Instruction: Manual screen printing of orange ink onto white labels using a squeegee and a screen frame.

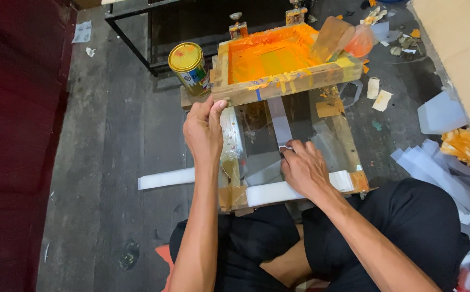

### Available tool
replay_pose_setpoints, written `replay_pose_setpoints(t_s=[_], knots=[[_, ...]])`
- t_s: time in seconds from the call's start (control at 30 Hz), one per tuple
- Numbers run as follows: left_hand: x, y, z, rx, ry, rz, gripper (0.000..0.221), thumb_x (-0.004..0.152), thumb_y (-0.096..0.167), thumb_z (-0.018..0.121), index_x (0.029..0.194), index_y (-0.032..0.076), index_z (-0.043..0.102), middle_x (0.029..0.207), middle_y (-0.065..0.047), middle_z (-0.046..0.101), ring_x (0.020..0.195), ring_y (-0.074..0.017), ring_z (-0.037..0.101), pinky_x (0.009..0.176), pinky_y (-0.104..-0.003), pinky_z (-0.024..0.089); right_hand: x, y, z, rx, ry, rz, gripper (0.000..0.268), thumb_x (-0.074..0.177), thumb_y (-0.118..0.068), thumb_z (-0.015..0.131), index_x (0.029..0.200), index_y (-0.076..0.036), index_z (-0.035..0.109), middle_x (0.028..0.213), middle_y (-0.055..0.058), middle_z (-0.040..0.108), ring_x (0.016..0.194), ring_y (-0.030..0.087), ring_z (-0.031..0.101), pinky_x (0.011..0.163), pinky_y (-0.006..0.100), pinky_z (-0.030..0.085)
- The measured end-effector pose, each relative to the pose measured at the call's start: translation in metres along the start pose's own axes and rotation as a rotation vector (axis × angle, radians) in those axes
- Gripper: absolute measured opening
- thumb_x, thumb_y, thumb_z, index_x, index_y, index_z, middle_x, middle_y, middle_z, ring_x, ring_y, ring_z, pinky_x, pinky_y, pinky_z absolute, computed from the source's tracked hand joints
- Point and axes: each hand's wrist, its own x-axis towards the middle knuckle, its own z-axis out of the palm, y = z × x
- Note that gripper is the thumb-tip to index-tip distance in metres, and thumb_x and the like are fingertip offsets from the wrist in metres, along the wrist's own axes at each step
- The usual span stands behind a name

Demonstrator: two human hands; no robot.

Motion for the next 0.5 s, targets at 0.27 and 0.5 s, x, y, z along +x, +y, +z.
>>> replay_pose_setpoints(t_s=[0.27, 0.5], knots=[[0.0017, -0.0024, -0.0015, 0.007, -0.026, -0.026, 0.032, 0.097, 0.04, 0.072, 0.125, 0.025, 0.074, 0.078, -0.002, 0.062, 0.077, -0.0171, 0.059, 0.081, -0.038, 0.05, 0.0009, 0.0004, 0.0032, 0.041, 0.025, -0.003, 0.032, 0.096, -0.023, 0.055, 0.123, -0.017, 0.071, 0.126, 0.004, 0.058, 0.111, 0.032, 0.057, 0.081, 0.045, 0.049], [0.002, -0.0033, -0.0009, -0.001, -0.035, -0.026, 0.033, 0.097, 0.04, 0.072, 0.126, 0.024, 0.073, 0.078, -0.003, 0.062, 0.078, -0.0193, 0.06, 0.082, -0.039, 0.05, 0.0013, 0.0033, 0.0096, 0.028, 0.025, -0.011, 0.032, 0.094, -0.022, 0.056, 0.123, -0.019, 0.071, 0.126, 0.002, 0.058, 0.116, 0.032, 0.056, 0.084, 0.045, 0.049]])
